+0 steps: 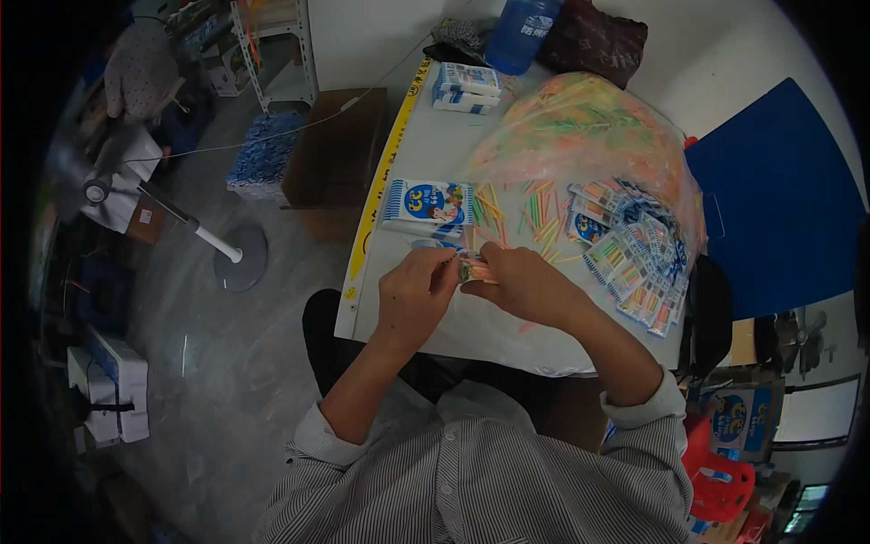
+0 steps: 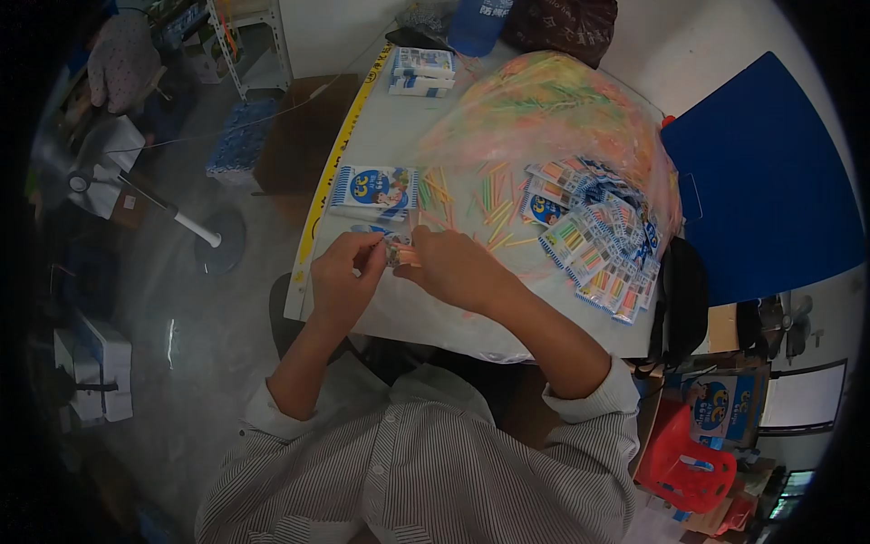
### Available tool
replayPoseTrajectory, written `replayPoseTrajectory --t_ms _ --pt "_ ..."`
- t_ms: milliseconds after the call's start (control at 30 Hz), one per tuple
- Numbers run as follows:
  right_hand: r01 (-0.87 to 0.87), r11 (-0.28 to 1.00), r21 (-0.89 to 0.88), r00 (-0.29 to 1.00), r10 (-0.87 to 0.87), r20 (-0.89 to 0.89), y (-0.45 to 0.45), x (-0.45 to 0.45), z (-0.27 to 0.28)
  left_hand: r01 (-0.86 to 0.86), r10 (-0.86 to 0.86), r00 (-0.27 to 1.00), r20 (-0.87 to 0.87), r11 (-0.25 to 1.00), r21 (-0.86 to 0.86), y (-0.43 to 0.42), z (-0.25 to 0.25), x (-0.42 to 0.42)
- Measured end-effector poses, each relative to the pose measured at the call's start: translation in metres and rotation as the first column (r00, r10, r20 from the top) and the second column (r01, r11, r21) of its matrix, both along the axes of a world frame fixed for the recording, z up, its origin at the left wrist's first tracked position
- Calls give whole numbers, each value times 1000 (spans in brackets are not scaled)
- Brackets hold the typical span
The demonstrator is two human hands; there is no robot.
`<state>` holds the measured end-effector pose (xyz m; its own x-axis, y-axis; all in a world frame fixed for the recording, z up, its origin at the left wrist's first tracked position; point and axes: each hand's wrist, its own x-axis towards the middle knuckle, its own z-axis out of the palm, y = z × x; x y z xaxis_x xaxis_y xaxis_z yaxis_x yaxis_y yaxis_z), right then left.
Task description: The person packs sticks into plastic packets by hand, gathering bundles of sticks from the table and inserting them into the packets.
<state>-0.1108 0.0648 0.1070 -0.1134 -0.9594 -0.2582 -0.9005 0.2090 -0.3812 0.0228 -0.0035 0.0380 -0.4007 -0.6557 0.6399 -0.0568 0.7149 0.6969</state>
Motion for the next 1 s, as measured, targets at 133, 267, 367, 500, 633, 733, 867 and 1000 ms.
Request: replayPoseTrajectory --t_ms 133,267,367,500,633,733,867,1000 --pt "-28 991 129 1000 29 -7 -12 -8 7 38 -38 999 21 999 6 4 -3 -2" --pt "-102 906 410 994 112 1 -23 -9 13 78 -79 996 31 996 37 10 -5 -6" --pt "-146 902 406 987 158 4 -25 -14 19 70 -70 998 4 994 85 9 -5 -6" --pt "-111 866 488 993 110 32 -26 -8 15 86 -83 996 -30 993 80 11 -3 -6" --pt "-276 886 373 943 324 -73 -22 -2 5 121 -124 992 31 988 97 12 -5 -5" --pt "-285 854 436 922 369 -120 -30 -2 5 128 -137 989 62 983 128 14 -5 -5" --pt "-214 880 424 945 296 -137 -38 4 25 155 -172 985 24 935 320 13 -3 -5" --pt "-204 912 356 950 272 -152 -38 2 32 171 -157 985 -68 887 428 9 -6 -6"
